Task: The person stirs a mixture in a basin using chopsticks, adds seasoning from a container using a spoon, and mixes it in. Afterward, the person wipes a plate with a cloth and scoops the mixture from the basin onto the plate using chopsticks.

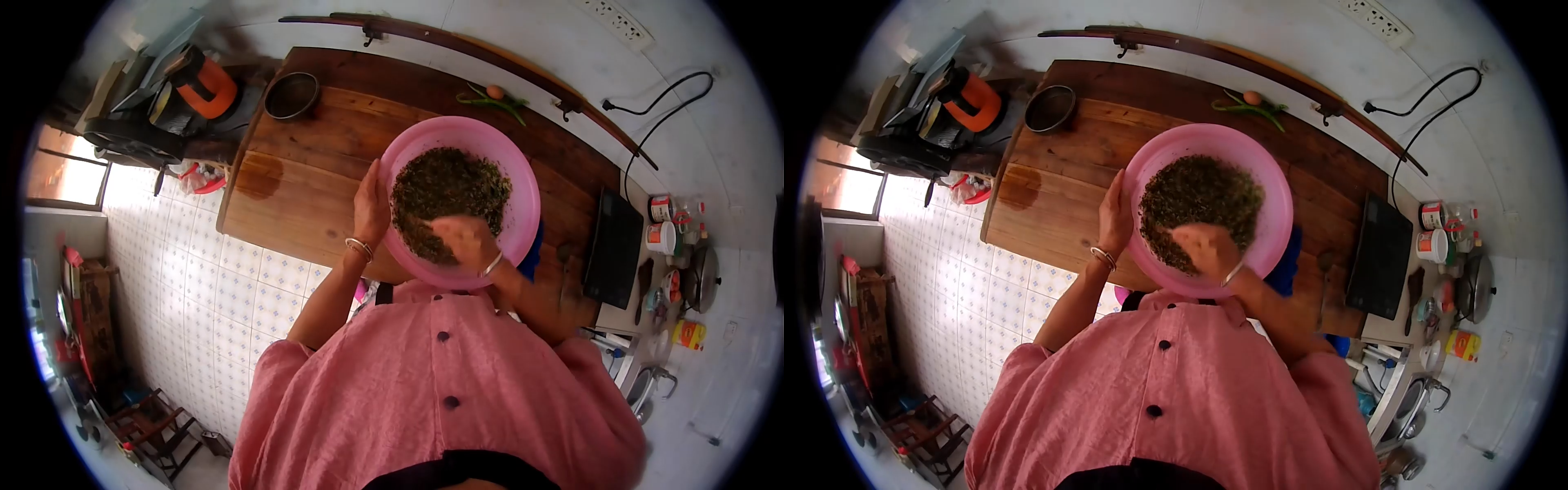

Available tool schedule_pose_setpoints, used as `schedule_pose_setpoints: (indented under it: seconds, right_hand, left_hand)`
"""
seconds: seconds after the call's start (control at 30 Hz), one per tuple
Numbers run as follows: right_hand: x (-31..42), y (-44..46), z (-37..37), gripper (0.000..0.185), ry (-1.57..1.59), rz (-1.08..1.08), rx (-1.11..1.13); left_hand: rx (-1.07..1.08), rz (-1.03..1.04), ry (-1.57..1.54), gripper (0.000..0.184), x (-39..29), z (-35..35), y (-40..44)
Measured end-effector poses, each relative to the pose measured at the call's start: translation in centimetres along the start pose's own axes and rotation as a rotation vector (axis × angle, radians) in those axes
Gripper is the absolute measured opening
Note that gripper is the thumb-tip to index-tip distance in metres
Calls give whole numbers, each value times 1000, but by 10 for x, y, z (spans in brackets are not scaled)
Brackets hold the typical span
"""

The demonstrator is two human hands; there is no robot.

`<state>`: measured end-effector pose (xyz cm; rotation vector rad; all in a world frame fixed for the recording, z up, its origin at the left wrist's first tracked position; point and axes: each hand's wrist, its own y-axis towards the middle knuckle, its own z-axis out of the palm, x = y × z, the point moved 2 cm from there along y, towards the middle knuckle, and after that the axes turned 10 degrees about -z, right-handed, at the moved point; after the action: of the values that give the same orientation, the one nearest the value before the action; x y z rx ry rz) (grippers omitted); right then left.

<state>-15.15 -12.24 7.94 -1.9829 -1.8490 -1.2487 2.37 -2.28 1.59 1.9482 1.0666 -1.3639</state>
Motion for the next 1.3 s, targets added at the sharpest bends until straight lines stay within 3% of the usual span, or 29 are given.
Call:
schedule_pose_setpoints:
  seconds: [0.07,0.13,0.2,0.27,0.33,0.47,0.6,0.83,0.93,1.0,1.13,1.3]
  right_hand:
    - [-28,21,-6,12,208,302,88]
    - [-88,40,-1,13,209,208,46]
    - [-86,78,-29,14,-638,-255,312]
    - [-122,65,-53,20,331,621,-217]
    - [-138,49,-94,25,140,485,-144]
    - [-132,-17,-135,25,-17,507,-262]
    - [-80,-87,-106,24,-124,691,-126]
    - [12,-44,-19,21,334,657,-306]
    - [34,-26,-12,16,482,530,-272]
    - [42,-25,-18,14,440,490,-129]
    - [18,-32,1,14,345,280,-78]
    - [-59,-22,-35,20,168,527,-240]
  left_hand:
    - [21,-18,-6,40,-1,0,-1]
    - [39,-30,-13,41,-3,1,0]
    - [30,19,0,42,3,3,1]
    - [0,57,12,42,4,3,3]
    - [18,13,-56,42,4,2,0]
    - [-20,30,-51,42,8,2,-1]
    - [-11,23,-105,41,6,6,0]
    - [-1,20,-55,40,4,6,0]
    - [29,-5,-126,40,0,5,0]
    - [16,0,-111,40,2,5,0]
    - [3,31,-83,40,3,3,0]
    - [1,12,-103,41,6,5,1]
